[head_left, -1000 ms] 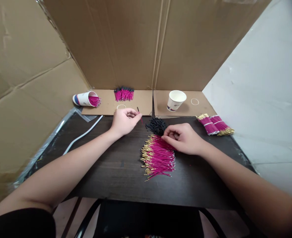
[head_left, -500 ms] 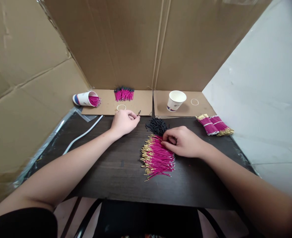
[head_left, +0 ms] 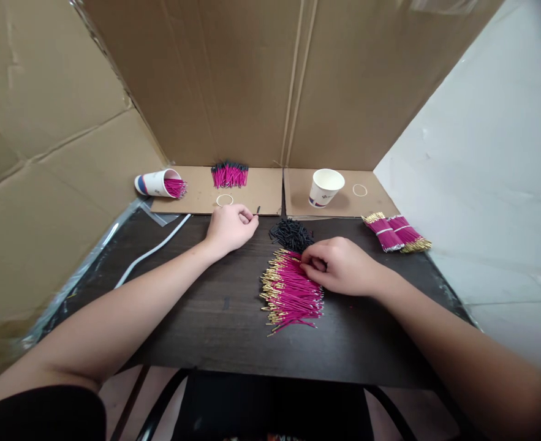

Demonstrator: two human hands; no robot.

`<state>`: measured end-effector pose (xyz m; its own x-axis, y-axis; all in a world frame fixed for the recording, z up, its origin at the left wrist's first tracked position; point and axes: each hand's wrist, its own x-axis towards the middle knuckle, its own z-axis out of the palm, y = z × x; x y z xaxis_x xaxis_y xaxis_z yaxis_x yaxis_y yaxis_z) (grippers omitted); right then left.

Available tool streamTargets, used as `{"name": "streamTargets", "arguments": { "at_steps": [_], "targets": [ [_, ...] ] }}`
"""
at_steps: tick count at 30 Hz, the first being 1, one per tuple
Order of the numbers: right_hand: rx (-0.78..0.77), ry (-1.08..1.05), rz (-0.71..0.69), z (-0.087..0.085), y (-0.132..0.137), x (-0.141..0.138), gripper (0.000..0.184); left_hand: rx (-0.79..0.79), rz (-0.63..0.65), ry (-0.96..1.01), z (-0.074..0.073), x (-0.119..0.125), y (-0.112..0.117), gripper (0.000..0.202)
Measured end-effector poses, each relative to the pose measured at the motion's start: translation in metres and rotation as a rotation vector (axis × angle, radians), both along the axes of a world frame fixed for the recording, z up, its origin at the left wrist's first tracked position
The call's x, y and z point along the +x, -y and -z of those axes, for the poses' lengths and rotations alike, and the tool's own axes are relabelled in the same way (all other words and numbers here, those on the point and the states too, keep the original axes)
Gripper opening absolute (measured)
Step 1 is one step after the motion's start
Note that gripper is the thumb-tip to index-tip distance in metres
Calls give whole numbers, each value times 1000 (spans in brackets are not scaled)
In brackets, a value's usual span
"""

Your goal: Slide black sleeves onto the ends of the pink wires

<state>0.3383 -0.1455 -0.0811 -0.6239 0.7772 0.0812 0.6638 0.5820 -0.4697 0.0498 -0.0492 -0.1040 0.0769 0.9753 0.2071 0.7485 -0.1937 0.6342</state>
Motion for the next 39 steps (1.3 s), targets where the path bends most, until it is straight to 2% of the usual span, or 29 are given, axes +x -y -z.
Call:
{"name": "streamTargets", "arguments": {
  "at_steps": [10, 20, 23, 26, 29, 31, 39],
  "targets": [
    [21, 29, 1, -3, 2, -2, 16, 59, 41, 56, 7, -3, -3, 19],
    [5, 45, 47, -3, 3, -4, 12, 75, 59, 51, 3, 1, 2, 15],
    [27, 44, 36, -1, 3, -4, 12, 154, 168, 18, 3, 0, 5, 11],
    [39, 52, 33, 1, 3, -4, 12, 266, 364, -41, 3, -2, 8, 7],
    [37, 64, 30, 0, 3, -4, 12, 332, 538, -68, 3, -3, 12, 11],
    [33, 69, 31, -1, 3, -3, 13, 352, 609, -88, 3, -4, 13, 13],
    [19, 104, 46, -5, 3, -2, 13, 346, 622, -112, 6, -4, 10, 17]
  ]
}}
